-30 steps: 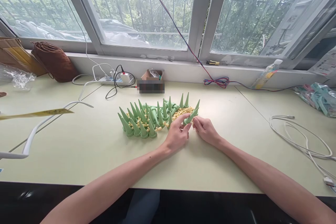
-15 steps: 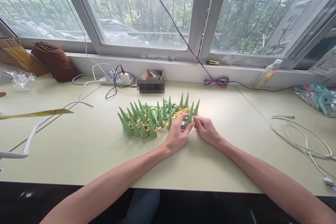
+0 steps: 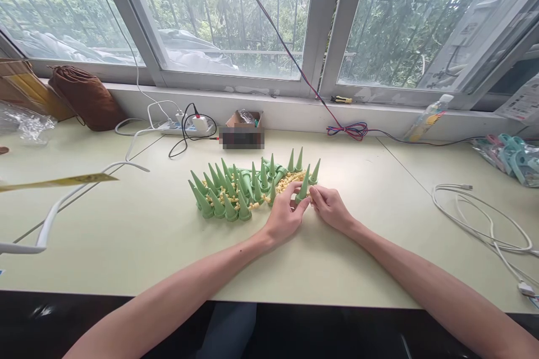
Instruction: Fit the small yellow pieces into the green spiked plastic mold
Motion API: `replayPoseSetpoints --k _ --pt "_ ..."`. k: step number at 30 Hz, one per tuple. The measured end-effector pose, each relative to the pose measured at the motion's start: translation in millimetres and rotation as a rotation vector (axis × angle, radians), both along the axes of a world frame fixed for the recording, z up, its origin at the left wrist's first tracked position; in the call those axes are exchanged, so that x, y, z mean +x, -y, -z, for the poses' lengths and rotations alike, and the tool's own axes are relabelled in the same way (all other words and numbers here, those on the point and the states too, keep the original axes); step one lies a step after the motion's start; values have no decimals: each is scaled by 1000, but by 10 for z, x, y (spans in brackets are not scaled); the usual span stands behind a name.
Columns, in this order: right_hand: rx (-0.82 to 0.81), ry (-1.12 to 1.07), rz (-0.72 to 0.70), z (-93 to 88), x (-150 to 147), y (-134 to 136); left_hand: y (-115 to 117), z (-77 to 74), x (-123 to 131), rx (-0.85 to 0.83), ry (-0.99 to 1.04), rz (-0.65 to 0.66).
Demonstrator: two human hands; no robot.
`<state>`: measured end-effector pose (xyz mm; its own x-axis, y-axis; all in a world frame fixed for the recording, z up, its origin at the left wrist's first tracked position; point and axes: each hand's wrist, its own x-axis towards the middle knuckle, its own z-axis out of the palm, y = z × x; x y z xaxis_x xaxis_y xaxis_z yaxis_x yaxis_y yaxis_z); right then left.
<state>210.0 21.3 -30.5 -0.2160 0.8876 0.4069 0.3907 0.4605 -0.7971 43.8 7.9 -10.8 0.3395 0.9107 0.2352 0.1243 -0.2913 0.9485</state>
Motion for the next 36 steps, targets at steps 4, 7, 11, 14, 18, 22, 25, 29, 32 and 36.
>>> replayPoseSetpoints --k 4,7,11,14,18,22,25,29,32,36 --pt "-2 -5 -4 -4 -2 4 -3 0 -1 13 -7 -10" --pt "-2 -8 -4 -6 -3 1 -5 0 0 23 -15 -10" --pt "1 -15 -9 2 -4 -8 -14 22 2 48 -28 -8" --pt "3 -27 -10 17 -3 -13 -27 55 1 72 -50 -22" --pt "8 -26 -9 31 -1 -12 -41 85 -5 104 -69 -28" --pt "13 -15 -5 30 1 -10 -40 75 -7 116 -76 -29" --pt "19 -7 -5 31 4 -15 -31 61 -2 118 -71 -34" --pt "22 4 4 36 8 -20 -21 50 5 125 -55 -31" --pt "22 4 3 37 8 -20 -20 46 6 127 -50 -29" --pt "18 -6 -2 35 3 -19 -19 36 3 127 -47 -17"
